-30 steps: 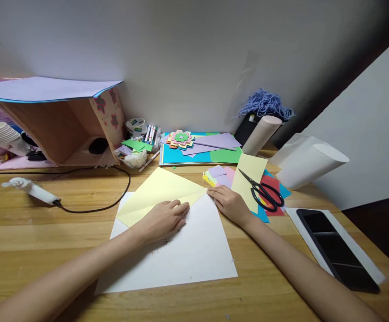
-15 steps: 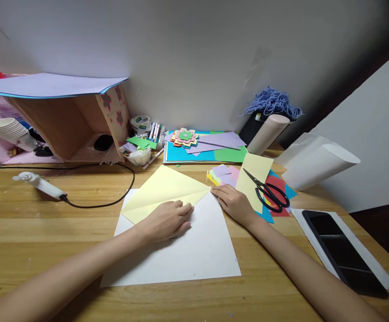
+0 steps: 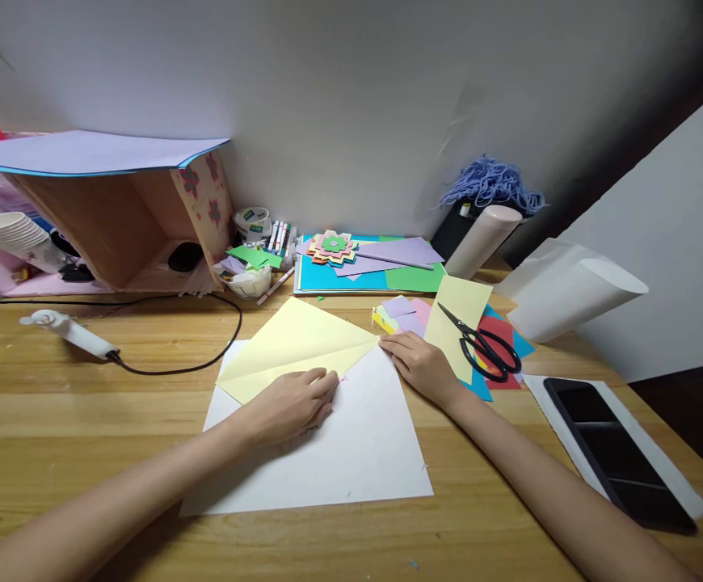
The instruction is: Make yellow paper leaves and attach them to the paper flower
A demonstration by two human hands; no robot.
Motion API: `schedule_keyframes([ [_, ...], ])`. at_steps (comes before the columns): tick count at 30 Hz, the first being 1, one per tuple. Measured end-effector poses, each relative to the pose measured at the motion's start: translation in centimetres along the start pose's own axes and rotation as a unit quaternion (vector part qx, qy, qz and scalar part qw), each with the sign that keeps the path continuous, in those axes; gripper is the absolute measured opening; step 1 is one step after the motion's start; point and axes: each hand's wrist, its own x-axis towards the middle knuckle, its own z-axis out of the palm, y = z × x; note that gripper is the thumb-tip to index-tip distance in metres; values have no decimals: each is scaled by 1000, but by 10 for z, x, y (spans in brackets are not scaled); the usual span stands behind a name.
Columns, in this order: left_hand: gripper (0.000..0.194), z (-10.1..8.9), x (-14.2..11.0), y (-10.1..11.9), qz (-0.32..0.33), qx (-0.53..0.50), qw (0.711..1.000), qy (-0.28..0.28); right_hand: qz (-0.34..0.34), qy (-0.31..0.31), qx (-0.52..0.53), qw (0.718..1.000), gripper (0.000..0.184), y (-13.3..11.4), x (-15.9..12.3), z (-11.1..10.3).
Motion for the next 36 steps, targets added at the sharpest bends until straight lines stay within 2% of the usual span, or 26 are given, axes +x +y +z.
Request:
schedule_keyframes([
  [8,33,10,-25,-2,11,-16,1000,21,-1,3,4,1000,25,0,0,0],
  [16,44,22,-56,0,-7,6,998,69,5,-2,1,1000,25,0,-1,0],
  [20,43,25,-68,4,-13,31,996,85,2,-1,-5,1000,25,1,-1,1],
  [26,48,37,-82,6,13,99,985,138,-9,1,-10,1000,27,1,-2,1],
  [36,41,26,-99,17,24,172,975,137,-12,4,-23,1000,26,1,-2,2],
])
